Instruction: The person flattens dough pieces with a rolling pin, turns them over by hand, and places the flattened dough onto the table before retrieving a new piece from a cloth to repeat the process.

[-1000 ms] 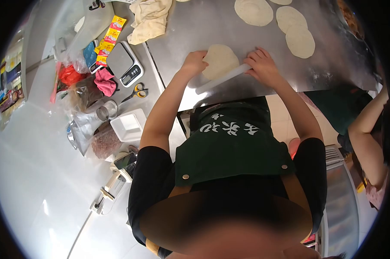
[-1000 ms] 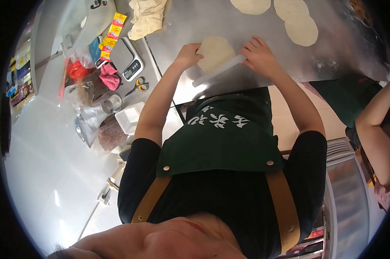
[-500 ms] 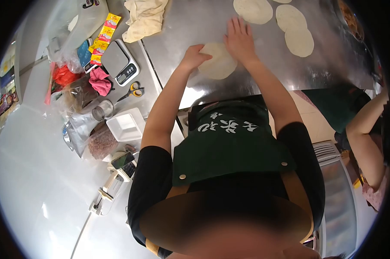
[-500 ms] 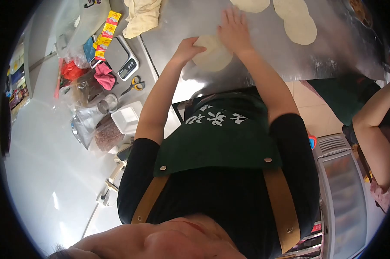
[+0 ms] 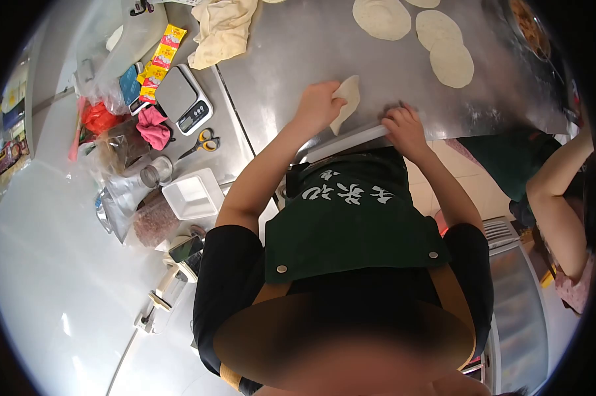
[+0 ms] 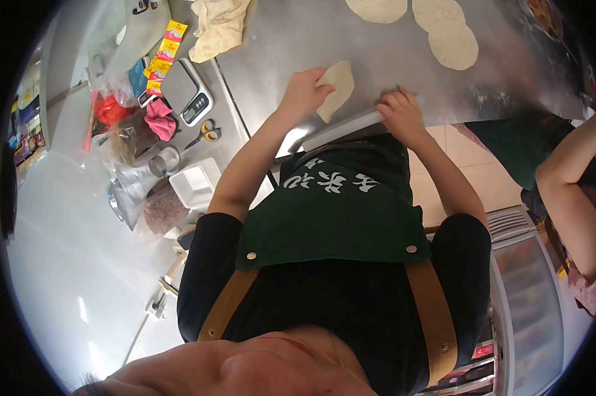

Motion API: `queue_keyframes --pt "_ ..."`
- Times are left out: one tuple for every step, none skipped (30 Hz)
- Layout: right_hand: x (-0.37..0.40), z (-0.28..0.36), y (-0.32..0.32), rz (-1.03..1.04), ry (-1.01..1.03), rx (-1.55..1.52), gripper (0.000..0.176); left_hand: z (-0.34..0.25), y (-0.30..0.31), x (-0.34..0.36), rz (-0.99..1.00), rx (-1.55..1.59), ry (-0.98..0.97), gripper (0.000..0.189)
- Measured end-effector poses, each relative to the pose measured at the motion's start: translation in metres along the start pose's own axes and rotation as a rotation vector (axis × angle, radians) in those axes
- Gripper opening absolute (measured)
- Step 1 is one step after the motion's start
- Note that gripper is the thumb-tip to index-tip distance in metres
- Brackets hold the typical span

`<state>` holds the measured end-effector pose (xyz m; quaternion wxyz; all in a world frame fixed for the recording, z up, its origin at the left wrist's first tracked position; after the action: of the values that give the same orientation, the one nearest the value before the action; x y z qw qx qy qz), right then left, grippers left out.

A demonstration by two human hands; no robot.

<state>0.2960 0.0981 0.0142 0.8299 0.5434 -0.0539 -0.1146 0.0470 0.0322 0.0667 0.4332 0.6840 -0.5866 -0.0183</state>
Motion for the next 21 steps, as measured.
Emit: queue_keyframes --pt "0.004 -0.001 0.005 0.008 -0.004 -0.033 0.038 -0.004 0.007 -0.002 -0.002 0.034 0.031 0.030" --pt "0.008 -0.003 0.011 -0.005 -0.014 -0.041 0.037 -0.006 0.017 -0.003 -0.006 0.068 0.062 0.031" --pt "0.009 -0.004 0.021 -0.017 -0.024 -0.049 0.036 -0.005 0.024 -0.004 -0.010 0.102 0.094 0.032" --pt "0.008 -0.005 0.028 -0.029 -0.032 -0.059 0.035 0.006 0.020 -0.010 0.017 -0.019 0.118 0.033" --pt "0.005 -0.007 0.030 -0.032 -0.035 -0.051 0.034 0.027 0.010 -0.020 0.041 -0.140 0.143 0.034" --pt "-0.001 -0.008 0.031 -0.035 -0.037 -0.046 0.033 0.044 0.003 -0.025 0.065 -0.262 0.171 0.036" --pt "-0.008 -0.010 0.031 -0.040 -0.042 -0.041 0.032 0.052 0.001 -0.025 0.066 -0.262 0.179 0.038" --pt "-0.017 -0.011 0.032 -0.055 -0.024 -0.038 0.032 0.059 -0.001 -0.026 0.068 -0.263 0.182 0.040" --pt "-0.028 -0.011 0.033 -0.066 -0.007 -0.036 0.032 0.063 -0.002 -0.027 0.075 -0.262 0.188 0.042" --pt "-0.038 -0.010 0.031 -0.073 0.013 -0.038 0.032 0.065 -0.003 -0.028 0.079 -0.212 0.190 0.042" --pt "-0.047 -0.010 0.027 -0.074 0.043 -0.050 0.033 0.068 -0.003 -0.029 0.081 -0.162 0.195 0.042" --pt "-0.058 -0.011 0.023 -0.078 0.075 -0.059 0.034 0.071 -0.001 -0.032 0.079 -0.113 0.196 0.041" --pt "-0.068 -0.012 0.019 -0.081 0.106 -0.068 0.035 0.074 0.000 -0.036 0.081 -0.050 0.205 0.041" --pt "-0.076 -0.014 0.017 -0.073 0.136 -0.076 0.036 0.076 0.001 -0.040 0.085 0.013 0.211 0.040" --pt "-0.083 -0.015 0.014 -0.065 0.165 -0.085 0.036 0.078 0.001 -0.043 0.091 0.076 0.217 0.040" --pt "-0.088 -0.015 0.012 -0.057 0.194 -0.095 0.037 0.081 -0.001 -0.046 0.088 0.185 0.230 0.038" --pt "-0.094 -0.016 0.009 -0.069 0.145 -0.068 0.039 0.083 -0.005 -0.048 0.084 0.296 0.243 0.037" --pt "-0.099 -0.016 0.006 -0.080 0.098 -0.040 0.042 0.083 -0.006 -0.049 0.078 0.409 0.257 0.036" --pt "-0.103 -0.016 0.002 -0.090 0.049 -0.012 0.044 0.083 -0.008 -0.050 0.065 0.469 0.267 0.036" --pt "-0.107 -0.016 -0.003 -0.137 -0.004 0.049 0.045 0.082 -0.010 -0.052 0.053 0.530 0.277 0.036" --pt "-0.110 -0.017 -0.011 -0.184 -0.057 0.112 0.047 0.078 -0.010 -0.053 0.042 0.590 0.286 0.037"
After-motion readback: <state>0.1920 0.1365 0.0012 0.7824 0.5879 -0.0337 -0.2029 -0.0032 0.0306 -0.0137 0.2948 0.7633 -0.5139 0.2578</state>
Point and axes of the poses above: each hand's wrist, its own x-axis away from the middle knuckle, its own y-axis out of the back of the hand, z = x × y, the point moved 2 cm from there along -x, towards the middle knuckle, and after that the axes turned 9 degrees about y, right-handed, at the moved point
